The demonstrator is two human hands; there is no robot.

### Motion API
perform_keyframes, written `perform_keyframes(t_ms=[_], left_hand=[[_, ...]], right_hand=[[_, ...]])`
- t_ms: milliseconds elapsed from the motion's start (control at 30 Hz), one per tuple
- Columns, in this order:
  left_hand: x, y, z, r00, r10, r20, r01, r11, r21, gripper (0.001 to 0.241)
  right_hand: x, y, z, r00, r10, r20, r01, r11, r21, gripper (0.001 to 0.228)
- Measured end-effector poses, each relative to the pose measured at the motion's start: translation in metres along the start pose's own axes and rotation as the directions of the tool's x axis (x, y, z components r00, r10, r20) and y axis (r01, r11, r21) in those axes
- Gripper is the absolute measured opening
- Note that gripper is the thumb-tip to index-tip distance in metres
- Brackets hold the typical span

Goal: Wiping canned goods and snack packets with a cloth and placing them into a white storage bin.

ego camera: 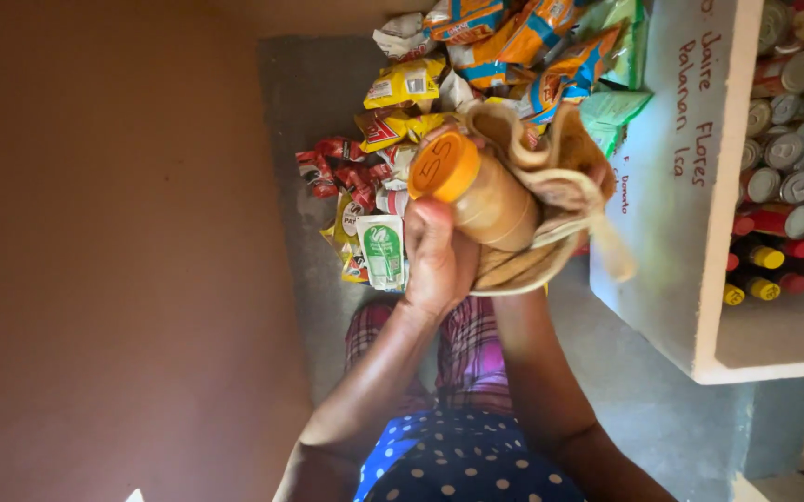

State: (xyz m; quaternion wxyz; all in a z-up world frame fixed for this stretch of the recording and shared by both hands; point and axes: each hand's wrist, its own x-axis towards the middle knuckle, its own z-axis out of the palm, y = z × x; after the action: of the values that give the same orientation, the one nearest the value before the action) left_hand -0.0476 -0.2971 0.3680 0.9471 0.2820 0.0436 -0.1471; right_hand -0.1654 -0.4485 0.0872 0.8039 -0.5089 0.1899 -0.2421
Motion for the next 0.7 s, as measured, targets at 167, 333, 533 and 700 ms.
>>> perform_keyframes(t_ms=[167, 333, 533, 700], left_hand=[[0.005, 0.009, -0.007, 0.994, -0.077, 0.074, 0.078, 0.997, -0.011, 0.089], [0.022, 0.039, 0.01, 0.998, 0.012, 0.055, -0.037, 0.877, 0.48, 0.086], [0.014, 0.037, 0.01, 0.996, 0.093, -0.015, -0.07, 0.834, 0.547, 0.078], [0.013, 0.045, 0.002, 0.987, 0.01, 0.161, -0.104, 0.804, 0.585, 0.083]], right_hand=[[0.007, -0.053, 0.03, 0.995, 0.053, 0.081, -0.048, 0.997, -0.057, 0.058], [0.021, -0.144, 0.109, 0.977, 0.12, 0.175, -0.1, 0.988, -0.118, 0.061], [-0.004, -0.192, 0.173, 0.918, -0.028, 0.396, 0.178, 0.921, -0.347, 0.074], [0.027, -0.14, 0.15, 0.979, 0.206, -0.005, -0.206, 0.978, -0.041, 0.059]])
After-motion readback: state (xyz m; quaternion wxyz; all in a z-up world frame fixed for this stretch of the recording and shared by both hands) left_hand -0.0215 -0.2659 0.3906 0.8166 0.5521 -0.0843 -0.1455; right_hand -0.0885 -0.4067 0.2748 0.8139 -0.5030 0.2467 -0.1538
